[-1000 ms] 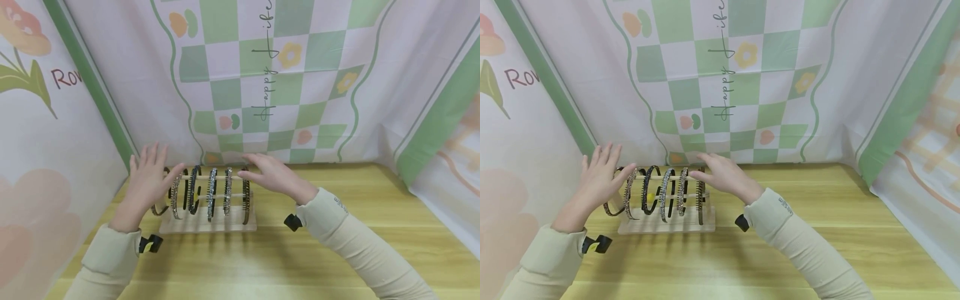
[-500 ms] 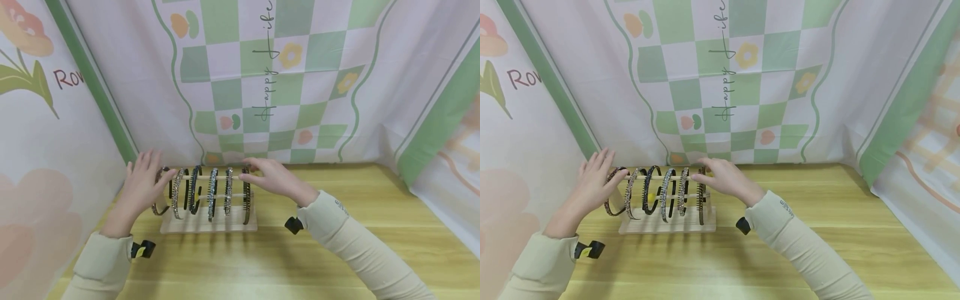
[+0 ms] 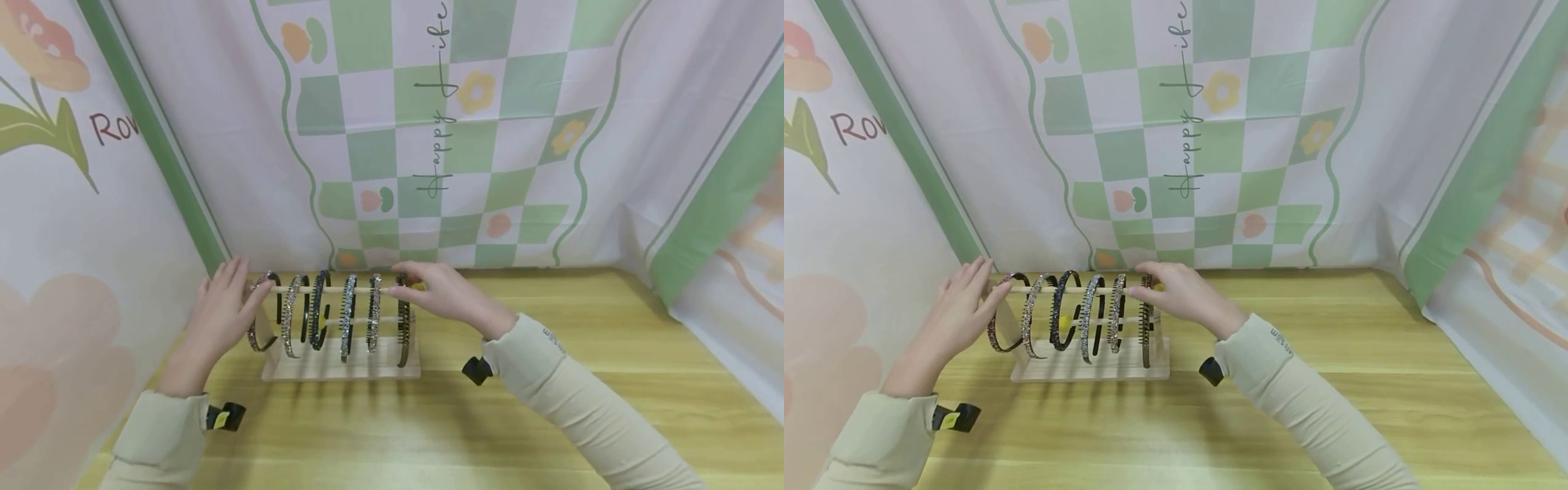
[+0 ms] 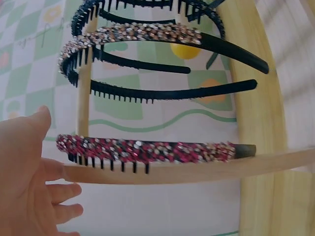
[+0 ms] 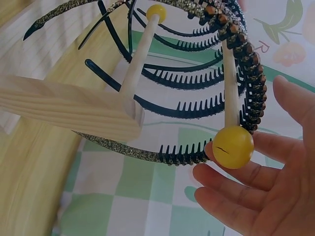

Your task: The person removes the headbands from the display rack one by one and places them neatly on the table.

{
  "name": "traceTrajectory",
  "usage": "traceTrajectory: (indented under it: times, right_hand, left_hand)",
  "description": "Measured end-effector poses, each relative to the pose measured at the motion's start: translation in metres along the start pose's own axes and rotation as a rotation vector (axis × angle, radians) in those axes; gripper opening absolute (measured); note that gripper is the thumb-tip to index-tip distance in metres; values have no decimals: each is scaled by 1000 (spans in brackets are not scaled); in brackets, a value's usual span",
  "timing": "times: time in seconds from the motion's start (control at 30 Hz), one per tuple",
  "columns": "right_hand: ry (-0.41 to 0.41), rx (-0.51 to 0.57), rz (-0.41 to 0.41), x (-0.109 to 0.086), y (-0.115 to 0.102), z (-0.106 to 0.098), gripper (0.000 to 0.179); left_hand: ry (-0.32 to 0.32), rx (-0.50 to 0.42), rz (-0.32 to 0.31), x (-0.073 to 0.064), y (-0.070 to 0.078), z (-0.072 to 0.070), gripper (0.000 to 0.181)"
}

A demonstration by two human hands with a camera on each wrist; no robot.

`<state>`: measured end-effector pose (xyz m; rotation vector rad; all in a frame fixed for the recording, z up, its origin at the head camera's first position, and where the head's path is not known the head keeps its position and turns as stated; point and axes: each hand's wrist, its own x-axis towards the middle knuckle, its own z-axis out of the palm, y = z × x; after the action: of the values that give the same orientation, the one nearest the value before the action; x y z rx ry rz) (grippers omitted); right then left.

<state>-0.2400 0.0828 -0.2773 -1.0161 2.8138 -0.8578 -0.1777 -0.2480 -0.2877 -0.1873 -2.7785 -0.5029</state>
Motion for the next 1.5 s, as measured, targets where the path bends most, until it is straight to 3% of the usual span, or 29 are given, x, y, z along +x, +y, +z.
traceTrajectory:
  times: [0.33,0.57,0.9,1.2,1.5]
  right_hand:
    - [17,9,-11,2,3,3,51]
    - [73,22,-39,4,1,4,31]
    - [112,41,-36,7,2,4,20]
    - [156,103,-7,6,-2,0,13]
    - [139,211,29,1,-6,-14,11]
  left_hand:
    - [16,-24,32,-2,-4,5,67]
    - [55,-36,78,-4,-9,8,55]
    - [64,-22,96,-3,-13,8,48]
    - [68,-21,113,-3,-16,10,45]
    - [65,-30,107,-3,-15,9,44]
